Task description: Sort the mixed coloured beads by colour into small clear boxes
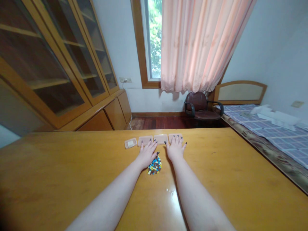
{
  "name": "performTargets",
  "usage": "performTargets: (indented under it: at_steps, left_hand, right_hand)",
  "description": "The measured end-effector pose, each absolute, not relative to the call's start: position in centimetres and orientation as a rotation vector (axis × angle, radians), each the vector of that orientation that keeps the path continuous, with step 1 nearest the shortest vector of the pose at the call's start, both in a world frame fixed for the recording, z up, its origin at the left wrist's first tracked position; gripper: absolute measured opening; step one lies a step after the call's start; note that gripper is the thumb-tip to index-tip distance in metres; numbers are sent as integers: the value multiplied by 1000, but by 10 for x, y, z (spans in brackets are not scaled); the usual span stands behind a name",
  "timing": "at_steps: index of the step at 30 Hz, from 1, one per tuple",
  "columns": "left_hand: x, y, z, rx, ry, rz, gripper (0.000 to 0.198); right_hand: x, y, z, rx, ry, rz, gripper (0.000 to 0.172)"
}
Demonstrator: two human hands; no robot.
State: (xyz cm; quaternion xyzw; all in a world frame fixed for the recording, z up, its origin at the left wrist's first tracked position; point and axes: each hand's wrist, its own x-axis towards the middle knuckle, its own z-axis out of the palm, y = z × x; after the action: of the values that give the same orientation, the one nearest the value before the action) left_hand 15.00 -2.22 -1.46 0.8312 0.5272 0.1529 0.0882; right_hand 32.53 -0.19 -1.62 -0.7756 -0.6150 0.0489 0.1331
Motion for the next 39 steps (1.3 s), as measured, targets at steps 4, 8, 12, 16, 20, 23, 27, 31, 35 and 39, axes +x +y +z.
performTargets:
  at_steps: [4, 8, 12, 16, 20, 23, 27, 31, 35, 39]
  left_hand:
    - [148, -20, -17, 2444, 1595, 448, 53]
    - [146, -17, -22, 2457, 1570, 486, 53]
    - [145, -15, -24, 2443, 1570, 494, 54]
    - [145, -16, -23, 2428, 1577, 475, 54]
    - [143, -16, -20, 2417, 1633, 511, 57]
    - [139, -15, -18, 2356, 1800, 600, 53]
    - [135, -15, -14, 2314, 1911, 587, 45]
    - [134, -16, -11, 2343, 1932, 502, 49]
    - [136, -16, -11, 2328, 1976, 412, 54]
    - [136, -16, -13, 2332, 1958, 379, 56]
  right_hand:
    - [323, -3, -17, -2260, -1817, 163, 66]
    - [321, -3, -18, -2243, -1821, 167, 67]
    - [319, -4, -19, -2234, -1813, 140, 67]
    - [317, -5, -19, -2233, -1811, 135, 66]
    - [318, -5, -18, -2221, -1809, 167, 65]
    - [318, -4, -17, -2218, -1793, 166, 65]
    - [314, -7, -15, -2145, -1840, 82, 64]
    - [309, -10, -14, -2027, -2056, 130, 60]
    - [309, -10, -15, -2027, -2114, 214, 60]
    - [310, -9, -15, -2029, -2119, 216, 61]
